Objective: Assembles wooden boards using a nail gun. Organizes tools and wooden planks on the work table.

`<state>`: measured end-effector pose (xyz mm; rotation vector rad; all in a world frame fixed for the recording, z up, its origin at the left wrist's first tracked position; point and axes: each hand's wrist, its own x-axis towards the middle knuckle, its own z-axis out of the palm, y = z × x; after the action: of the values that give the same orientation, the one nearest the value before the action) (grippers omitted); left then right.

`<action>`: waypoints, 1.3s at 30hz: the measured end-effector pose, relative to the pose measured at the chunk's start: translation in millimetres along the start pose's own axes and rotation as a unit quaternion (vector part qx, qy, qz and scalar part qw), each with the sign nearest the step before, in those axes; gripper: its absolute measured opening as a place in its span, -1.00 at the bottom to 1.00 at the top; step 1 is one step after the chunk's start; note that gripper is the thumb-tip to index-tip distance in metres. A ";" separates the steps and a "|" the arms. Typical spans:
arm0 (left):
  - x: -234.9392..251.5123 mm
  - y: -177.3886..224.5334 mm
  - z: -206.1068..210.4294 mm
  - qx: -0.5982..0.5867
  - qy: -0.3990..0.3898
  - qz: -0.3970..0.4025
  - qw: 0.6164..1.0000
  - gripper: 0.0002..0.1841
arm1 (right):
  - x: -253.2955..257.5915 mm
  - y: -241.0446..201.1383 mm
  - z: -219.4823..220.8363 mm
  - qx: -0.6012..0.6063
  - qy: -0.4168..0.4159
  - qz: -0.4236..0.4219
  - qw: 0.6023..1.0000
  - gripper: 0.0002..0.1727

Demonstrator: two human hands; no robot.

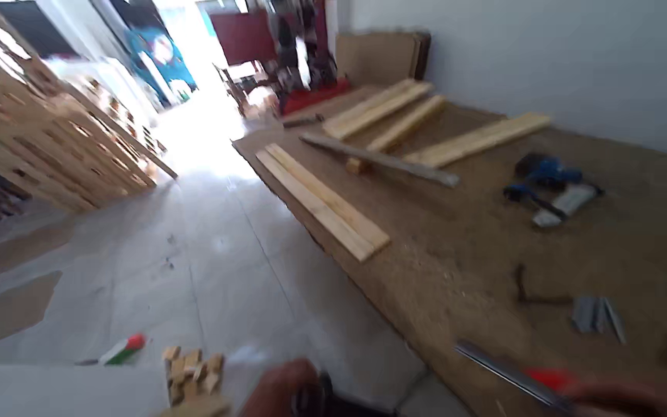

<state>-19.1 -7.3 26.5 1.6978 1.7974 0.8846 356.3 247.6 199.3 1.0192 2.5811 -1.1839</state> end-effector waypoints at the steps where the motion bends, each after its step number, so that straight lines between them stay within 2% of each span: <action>1: 2.3 -5.3 -4.9 -0.009 0.015 0.034 0.999 -0.66 | 7.5 -10.4 14.5 0.009 -0.046 -0.027 0.999 -0.74; 3: 6.8 -11.7 -14.6 -0.044 0.025 0.072 0.996 -0.66 | 24.2 -22.8 48.0 0.078 -0.121 -0.059 0.988 -0.83; 5: 8.0 -21.7 -27.0 -0.090 0.029 0.097 0.991 -0.71 | 41.4 -43.7 69.4 0.150 -0.194 -0.011 0.969 -0.86; 7: 8.2 -35.7 -42.5 -0.129 0.031 0.116 0.984 -0.74 | 59.0 -69.2 81.5 0.145 -0.227 0.039 0.962 -0.87; 14: 1.7 -96.1 -105.1 -0.236 -0.004 0.142 0.961 -0.78 | 115.6 -144.6 106.3 0.137 -0.240 0.104 0.955 -0.85; 17: 2.1 -120.6 -129.6 -0.249 -0.014 0.155 0.956 -0.78 | 143.8 -179.7 118.5 0.162 -0.253 0.138 0.944 -0.83; 22: 8.6 -152.5 -157.6 -0.259 -0.017 0.165 0.951 -0.78 | 190.3 -229.3 143.8 0.203 -0.246 0.143 0.937 -0.81; 30: 26.3 -183.4 -178.7 -0.281 -0.033 0.177 0.943 -0.80 | 230.9 -260.8 162.1 0.217 -0.236 0.145 0.936 -0.79; 32: 33.8 -186.7 -181.4 -0.292 -0.036 0.182 0.938 -0.80 | 236.9 -268.4 167.3 0.145 -0.194 0.124 0.962 -0.81; 33: 37.3 -187.7 -183.0 -0.296 -0.035 0.183 0.937 -0.80 | 235.6 -269.6 169.4 0.056 -0.136 0.085 0.985 -0.74; 34: 40.4 -188.7 -185.2 -0.298 -0.033 0.182 0.936 -0.79 | 230.9 -265.9 171.1 -0.051 -0.047 0.034 0.997 -0.58; 35: 43.1 -189.9 -187.7 -0.302 -0.029 0.179 0.936 -0.78 | 225.2 -256.7 170.8 -0.126 0.056 -0.008 0.990 -0.45; 36: 45.3 -191.6 -190.0 -0.308 -0.025 0.174 0.935 -0.78 | 218.2 -244.4 166.1 -0.146 0.140 -0.015 0.979 -0.38; 37: 47.4 -194.0 -192.1 -0.314 -0.021 0.169 0.934 -0.78 | 208.9 -227.9 159.2 -0.123 0.200 0.013 0.972 -0.37; 39: 53.0 -200.7 -196.7 -0.330 -0.017 0.150 0.932 -0.78 | 182.8 -175.3 149.7 0.004 0.243 0.106 0.964 -0.36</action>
<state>-303.0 22.1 9.0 1.5217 1.0366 1.3866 83.3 155.9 138.9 1.7247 2.7041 -0.9877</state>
